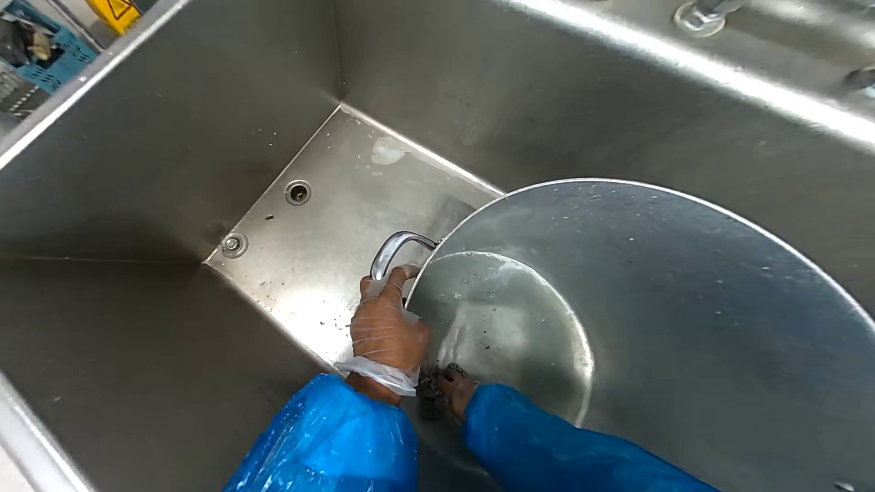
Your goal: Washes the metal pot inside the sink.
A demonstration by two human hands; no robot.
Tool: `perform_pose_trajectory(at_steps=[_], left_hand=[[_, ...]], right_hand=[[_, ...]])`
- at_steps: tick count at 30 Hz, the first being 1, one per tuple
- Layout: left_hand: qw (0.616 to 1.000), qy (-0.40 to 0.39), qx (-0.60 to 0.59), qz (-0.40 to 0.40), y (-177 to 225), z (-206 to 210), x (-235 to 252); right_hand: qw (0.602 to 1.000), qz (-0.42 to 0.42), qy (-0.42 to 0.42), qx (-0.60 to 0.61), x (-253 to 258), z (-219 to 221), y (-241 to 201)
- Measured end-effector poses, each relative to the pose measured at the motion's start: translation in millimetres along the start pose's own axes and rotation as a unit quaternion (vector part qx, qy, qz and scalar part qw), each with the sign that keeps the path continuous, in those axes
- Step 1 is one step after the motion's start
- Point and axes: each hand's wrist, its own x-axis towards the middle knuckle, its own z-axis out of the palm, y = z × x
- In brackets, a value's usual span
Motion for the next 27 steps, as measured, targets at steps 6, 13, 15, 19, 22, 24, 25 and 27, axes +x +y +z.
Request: perform_pose_trajectory(at_steps=[6,13,15,19,22,24,25,27], left_hand=[[1.000,-0.004,0.002,-0.006,2,-1,-2],[1.000,-0.003,0.008,-0.010,3,-1,-1],[1.000,-0.002,0.005,-0.009,3,-1,-1],[1.000,-0.015,0.005,-0.020,6,-3,2],[1.000,-0.005,0.009,-0.011,4,-2,1],[1.000,0.003,0.005,-0.002,3,0,-1],[1.000,0.006,0.005,-0.001,3,0,0],[1.000,0.008,0.005,0.004,1,-1,1]], right_hand=[[0.992,0.033,0.099,0.071,23,-11,6],[0.992,0.021,0.124,-0.007,21,-72,-13],[0.987,0.000,0.162,-0.020,28,-92,-8],[0.984,-0.044,0.152,-0.081,30,-87,0],[0.983,-0.013,0.175,-0.058,33,-103,-11],[0.986,0.007,0.163,-0.034,28,-95,-17],[0.990,0.005,0.141,-0.029,24,-78,-19],[0.996,-0.037,0.029,-0.069,10,-19,-18]])
